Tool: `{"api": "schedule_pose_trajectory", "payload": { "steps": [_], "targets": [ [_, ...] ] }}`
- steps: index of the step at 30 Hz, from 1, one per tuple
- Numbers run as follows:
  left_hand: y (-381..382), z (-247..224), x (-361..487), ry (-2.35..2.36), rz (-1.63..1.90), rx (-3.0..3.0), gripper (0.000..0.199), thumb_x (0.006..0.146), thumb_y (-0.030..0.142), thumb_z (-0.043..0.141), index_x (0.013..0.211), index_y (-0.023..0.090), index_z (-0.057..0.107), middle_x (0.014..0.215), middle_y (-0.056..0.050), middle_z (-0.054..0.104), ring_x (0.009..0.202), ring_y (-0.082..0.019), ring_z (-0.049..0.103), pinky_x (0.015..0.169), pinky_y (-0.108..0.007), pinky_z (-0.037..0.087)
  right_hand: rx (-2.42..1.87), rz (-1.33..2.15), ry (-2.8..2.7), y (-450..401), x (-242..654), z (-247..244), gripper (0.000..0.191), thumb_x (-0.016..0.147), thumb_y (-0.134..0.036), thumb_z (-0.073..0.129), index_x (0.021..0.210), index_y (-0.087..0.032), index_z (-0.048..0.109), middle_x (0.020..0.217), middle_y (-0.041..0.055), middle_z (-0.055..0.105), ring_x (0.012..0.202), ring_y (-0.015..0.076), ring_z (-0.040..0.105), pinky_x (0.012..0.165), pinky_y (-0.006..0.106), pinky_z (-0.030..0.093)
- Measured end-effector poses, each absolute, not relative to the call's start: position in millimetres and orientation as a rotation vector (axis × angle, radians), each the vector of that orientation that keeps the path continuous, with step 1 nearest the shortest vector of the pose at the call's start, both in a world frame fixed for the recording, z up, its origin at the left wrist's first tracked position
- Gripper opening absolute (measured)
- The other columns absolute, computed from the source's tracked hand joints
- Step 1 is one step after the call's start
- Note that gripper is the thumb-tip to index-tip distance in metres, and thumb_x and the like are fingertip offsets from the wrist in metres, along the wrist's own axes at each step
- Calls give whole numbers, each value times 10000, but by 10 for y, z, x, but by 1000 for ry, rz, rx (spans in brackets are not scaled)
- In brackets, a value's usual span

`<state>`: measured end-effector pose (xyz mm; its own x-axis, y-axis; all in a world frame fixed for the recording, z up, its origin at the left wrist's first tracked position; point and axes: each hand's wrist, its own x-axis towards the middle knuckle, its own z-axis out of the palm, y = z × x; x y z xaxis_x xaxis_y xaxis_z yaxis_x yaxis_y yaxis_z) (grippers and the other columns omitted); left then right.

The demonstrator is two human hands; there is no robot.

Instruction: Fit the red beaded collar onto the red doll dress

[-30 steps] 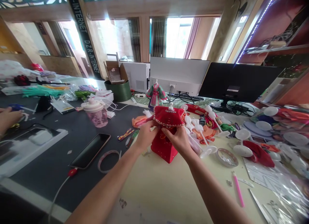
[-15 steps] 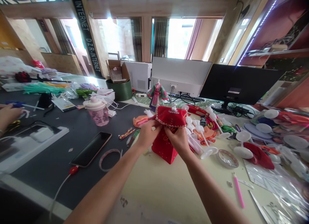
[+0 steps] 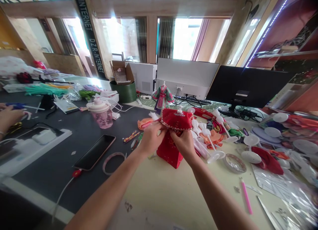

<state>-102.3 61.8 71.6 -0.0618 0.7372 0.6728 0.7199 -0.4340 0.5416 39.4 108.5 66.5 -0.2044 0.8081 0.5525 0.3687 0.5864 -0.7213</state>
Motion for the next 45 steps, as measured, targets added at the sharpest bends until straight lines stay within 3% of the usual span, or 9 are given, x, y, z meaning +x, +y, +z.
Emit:
{"api": "schedule_pose_trajectory", "payload": {
  "steps": [30, 36, 41, 45],
  "targets": [
    [491, 688, -897, 1606, 1472, 2020, 138, 845, 155, 520, 790, 159, 647, 782, -36, 652, 737, -152, 579, 696, -250, 436, -899, 603, -1888, 1079, 502, 701, 129, 730, -266, 526, 793, -176, 593, 761, 38, 670, 734, 225, 608, 649, 315, 470],
    [483, 650, -952, 1738, 1518, 1971, 186, 875, 217, 497, 759, 168, 634, 710, -19, 636, 652, -133, 552, 600, -224, 418, -828, 747, -1933, 1070, 615, 693, 200, 774, -283, 512, 911, -178, 613, 858, 48, 681, 807, 229, 619, 692, 328, 496],
    [570, 627, -977, 1681, 1598, 1978, 156, 851, 190, 543, 943, 183, 669, 930, -54, 675, 833, -170, 607, 711, -245, 463, -831, 783, -1868, 1103, 688, 618, 235, 792, -305, 516, 979, -181, 585, 900, 56, 666, 839, 226, 612, 686, 324, 499],
    [634, 658, -942, 1563, 1621, 1891, 174, 822, 152, 562, 929, 194, 693, 960, -50, 690, 891, -189, 610, 811, -281, 450, -822, 744, -1893, 1124, 689, 610, 209, 782, -290, 518, 943, -178, 591, 850, 48, 655, 778, 208, 593, 673, 321, 492]
  ]
}}
